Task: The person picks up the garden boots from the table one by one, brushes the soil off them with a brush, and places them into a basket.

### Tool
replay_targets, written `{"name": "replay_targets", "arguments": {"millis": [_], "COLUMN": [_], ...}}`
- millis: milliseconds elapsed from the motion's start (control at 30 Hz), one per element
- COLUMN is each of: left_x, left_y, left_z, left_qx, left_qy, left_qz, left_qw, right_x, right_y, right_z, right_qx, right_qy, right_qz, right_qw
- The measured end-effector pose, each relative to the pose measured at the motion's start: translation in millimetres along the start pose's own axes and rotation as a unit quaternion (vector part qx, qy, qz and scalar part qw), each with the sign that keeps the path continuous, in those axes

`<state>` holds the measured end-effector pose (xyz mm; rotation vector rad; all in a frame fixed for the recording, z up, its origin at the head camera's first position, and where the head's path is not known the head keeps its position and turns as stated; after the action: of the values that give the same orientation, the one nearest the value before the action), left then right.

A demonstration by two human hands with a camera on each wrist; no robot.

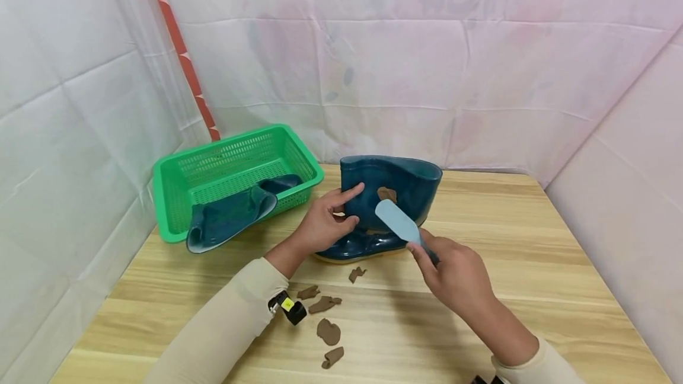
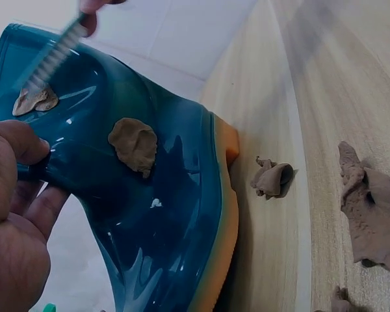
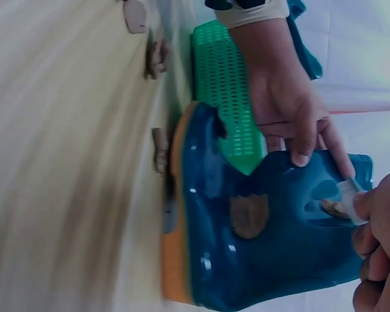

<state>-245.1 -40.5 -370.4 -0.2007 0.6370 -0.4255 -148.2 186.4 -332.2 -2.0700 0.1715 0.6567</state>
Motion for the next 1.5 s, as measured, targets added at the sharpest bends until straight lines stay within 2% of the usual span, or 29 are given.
{"name": "replay_targets", "arguments": {"millis": [133, 267, 633, 800, 967, 1067, 1233, 1300, 1367, 1500], "left_x": [-0.7, -1.5, -0.3, 0.2, 1.0, 1.4, 1.5, 1.7, 1.7, 2.1], "left_y": [-0.2, -0.2, -0.2, 0.3, 0.4, 0.1, -0.5, -0.9, -0.9, 1.5], "left_z": [0.4, 0.6, 0.4, 1.3, 0.7, 0.3, 1.4, 2.1, 2.8, 3.5], "left_qx": [-0.003, -0.002, 0.01, 0.009, 0.002, -0.001, -0.003, -0.004, -0.006, 0.0], "left_qy": [0.003, 0.001, -0.001, 0.001, -0.004, -0.007, -0.008, -0.009, -0.008, -0.005], "left_qz": [-0.004, -0.004, -0.003, -0.003, -0.001, 0.0, 0.001, 0.002, 0.002, 0.002], "left_qw": [1.0, 1.0, 0.9999, 1.0, 1.0, 1.0, 1.0, 1.0, 0.9999, 1.0], "right_x": [-5.4, -10.2, -14.4, -11.7, -6.8, -6.6, -9.7, -11.5, -12.8, -8.7], "right_y": [-14.1, -20.5, -15.8, -3.7, 5.7, 1.9, -13.3, -16.4, -15.1, -4.1], "right_z": [-2.0, -1.2, 1.5, 2.9, 1.2, -1.6, -7.0, -7.0, -5.8, -2.6], "right_qx": [-0.012, -0.012, 0.003, 0.015, 0.017, 0.01, -0.005, -0.002, 0.005, 0.021], "right_qy": [-0.027, -0.024, 0.001, 0.025, 0.031, 0.02, -0.021, -0.021, -0.008, 0.026], "right_qz": [0.052, 0.068, 0.052, 0.015, -0.021, -0.014, 0.038, 0.051, 0.046, -0.001], "right_qw": [0.998, 0.997, 0.999, 0.999, 0.999, 1.0, 0.999, 0.998, 0.999, 0.999]}}
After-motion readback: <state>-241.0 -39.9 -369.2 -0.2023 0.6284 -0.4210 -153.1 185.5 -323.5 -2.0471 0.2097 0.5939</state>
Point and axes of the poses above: each hand's wrist, its own x-axis away from the middle knuckle, its own y-axis out of the palm, z = x × y, the point moved 6 cm from there along -x, towards the middle knuckle, and after that the axes turned 12 degrees about y, right-handed, at the moved point
